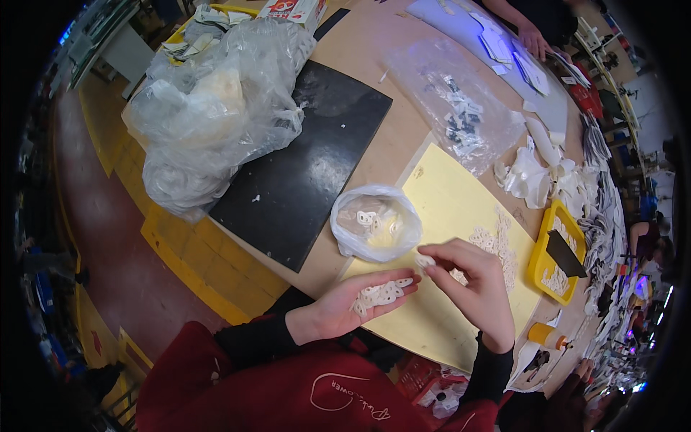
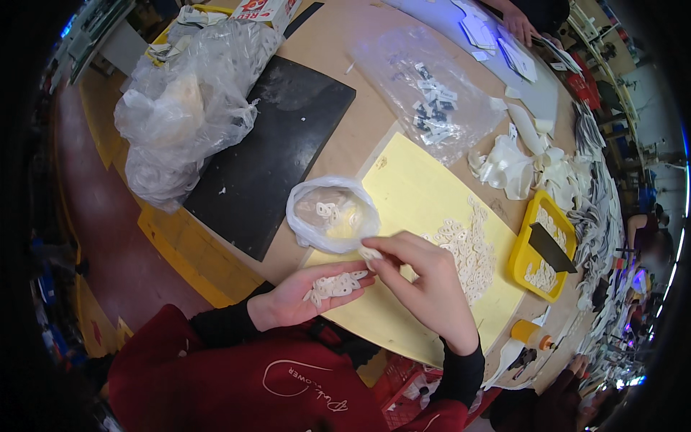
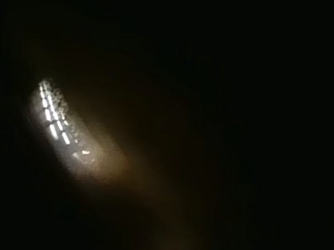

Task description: The person picks small white decorative pieces from a yellow cutting board and places them into a small white bowl. The person repeatedly handles the pieces by hand, transferring them one at a time or in small groups into the bowl.

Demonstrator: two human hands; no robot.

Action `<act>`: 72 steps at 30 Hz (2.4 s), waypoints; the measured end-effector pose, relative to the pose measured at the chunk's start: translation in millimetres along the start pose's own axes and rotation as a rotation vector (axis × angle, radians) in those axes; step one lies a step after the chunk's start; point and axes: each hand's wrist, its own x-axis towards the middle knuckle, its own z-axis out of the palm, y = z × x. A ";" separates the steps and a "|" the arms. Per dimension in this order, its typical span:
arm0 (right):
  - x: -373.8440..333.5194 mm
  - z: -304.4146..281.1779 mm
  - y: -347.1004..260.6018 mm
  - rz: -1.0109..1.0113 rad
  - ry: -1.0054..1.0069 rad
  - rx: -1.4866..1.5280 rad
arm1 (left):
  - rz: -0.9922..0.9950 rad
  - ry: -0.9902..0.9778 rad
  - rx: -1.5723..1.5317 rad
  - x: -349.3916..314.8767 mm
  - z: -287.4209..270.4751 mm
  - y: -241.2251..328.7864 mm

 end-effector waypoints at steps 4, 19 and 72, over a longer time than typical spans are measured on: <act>28.7 6.8 -8.7 -0.076 -0.005 0.000 | -0.005 -0.012 0.014 -2.0 4.0 -0.4; -18.8 23.9 21.5 -0.299 -0.147 -0.270 | -0.054 0.019 -0.060 5.7 -18.5 -3.1; 44.1 59.3 32.8 -0.310 0.127 -0.573 | -0.051 0.033 -0.085 -7.1 -17.8 -0.8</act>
